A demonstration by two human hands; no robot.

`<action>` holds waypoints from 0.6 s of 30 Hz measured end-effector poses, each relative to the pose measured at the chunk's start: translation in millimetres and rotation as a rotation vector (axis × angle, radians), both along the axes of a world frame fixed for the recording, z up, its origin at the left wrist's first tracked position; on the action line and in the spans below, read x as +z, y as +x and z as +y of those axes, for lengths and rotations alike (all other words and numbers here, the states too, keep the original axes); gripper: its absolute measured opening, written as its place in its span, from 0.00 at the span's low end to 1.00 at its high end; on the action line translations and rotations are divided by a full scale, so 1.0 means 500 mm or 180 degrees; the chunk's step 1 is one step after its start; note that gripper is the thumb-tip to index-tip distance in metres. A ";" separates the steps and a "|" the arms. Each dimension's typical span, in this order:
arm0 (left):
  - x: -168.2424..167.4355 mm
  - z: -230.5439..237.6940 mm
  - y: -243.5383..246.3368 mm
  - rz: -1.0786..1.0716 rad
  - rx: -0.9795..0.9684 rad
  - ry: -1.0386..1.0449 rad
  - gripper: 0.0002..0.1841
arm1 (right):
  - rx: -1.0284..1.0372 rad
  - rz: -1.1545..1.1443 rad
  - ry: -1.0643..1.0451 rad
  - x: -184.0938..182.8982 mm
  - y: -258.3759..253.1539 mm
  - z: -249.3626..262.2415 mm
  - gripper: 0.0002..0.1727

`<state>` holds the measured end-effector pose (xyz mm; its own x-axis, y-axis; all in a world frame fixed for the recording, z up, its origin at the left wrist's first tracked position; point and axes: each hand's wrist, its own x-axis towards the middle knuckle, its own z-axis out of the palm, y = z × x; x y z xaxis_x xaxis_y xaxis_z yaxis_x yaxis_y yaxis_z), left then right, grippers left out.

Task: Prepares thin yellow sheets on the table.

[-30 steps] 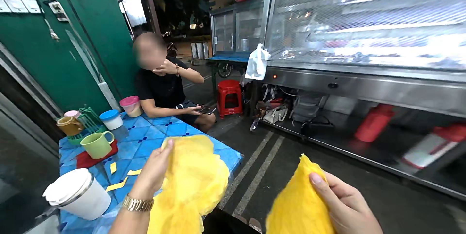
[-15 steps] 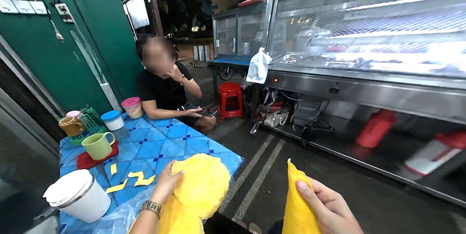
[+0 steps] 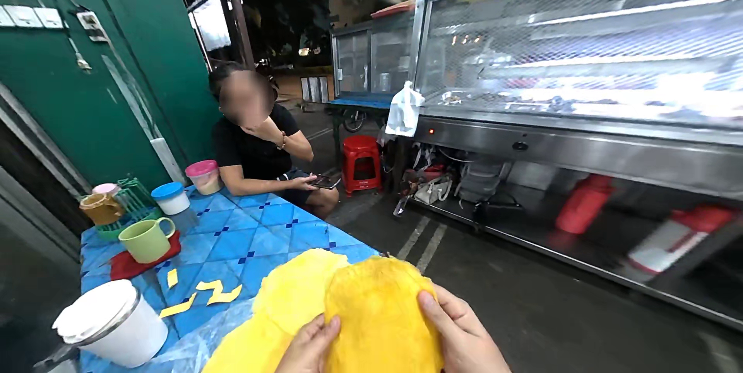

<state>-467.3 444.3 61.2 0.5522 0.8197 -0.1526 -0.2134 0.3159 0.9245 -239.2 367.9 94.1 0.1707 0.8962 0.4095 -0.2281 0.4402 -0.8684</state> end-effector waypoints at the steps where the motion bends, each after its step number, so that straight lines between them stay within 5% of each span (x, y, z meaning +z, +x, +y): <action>1: 0.004 -0.003 -0.002 -0.0066 0.0159 0.0095 0.13 | -0.0159 0.0045 -0.0149 -0.011 0.006 0.000 0.17; 6: 0.053 0.016 -0.030 0.0275 0.0607 0.0814 0.12 | -0.0273 0.0082 -0.0685 -0.044 0.020 0.006 0.15; 18: 0.082 0.016 -0.054 0.0418 0.0355 0.1470 0.15 | 0.0289 0.0162 -0.0662 -0.039 0.019 -0.006 0.16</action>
